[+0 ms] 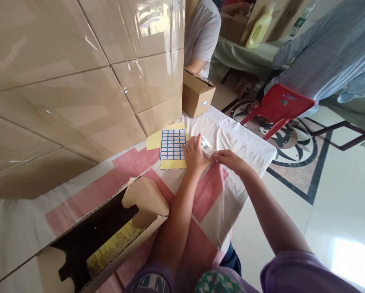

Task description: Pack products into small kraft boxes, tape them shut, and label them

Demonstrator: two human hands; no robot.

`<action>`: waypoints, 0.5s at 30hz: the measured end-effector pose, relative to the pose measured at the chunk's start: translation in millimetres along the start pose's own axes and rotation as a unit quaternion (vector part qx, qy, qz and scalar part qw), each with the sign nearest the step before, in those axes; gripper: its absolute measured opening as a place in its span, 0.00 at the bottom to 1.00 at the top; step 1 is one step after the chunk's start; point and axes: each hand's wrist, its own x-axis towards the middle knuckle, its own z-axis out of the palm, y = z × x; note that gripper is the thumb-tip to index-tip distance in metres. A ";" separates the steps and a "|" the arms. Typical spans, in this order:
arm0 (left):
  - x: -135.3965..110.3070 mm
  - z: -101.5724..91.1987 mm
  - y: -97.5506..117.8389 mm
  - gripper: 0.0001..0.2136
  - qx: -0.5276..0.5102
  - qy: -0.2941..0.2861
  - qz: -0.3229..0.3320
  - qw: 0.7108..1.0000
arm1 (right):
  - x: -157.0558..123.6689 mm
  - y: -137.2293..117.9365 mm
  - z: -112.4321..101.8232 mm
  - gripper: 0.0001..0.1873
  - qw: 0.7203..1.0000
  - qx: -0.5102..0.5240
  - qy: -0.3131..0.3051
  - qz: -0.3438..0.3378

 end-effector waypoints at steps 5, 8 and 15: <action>-2.1 0.0 -1.1 0.41 0.023 0.003 0.007 1.000 | 4.2 7.4 8.3 0.13 0.998 -0.036 0.050 -0.031; -2.6 -1.3 0.6 0.43 0.021 -0.007 0.006 1.000 | -7.2 9.9 8.9 0.14 0.994 -0.041 0.087 -0.052; -9.1 -33.5 27.3 0.36 -0.059 0.018 0.092 0.994 | -64.0 4.6 17.4 0.15 0.974 -0.021 0.160 -0.161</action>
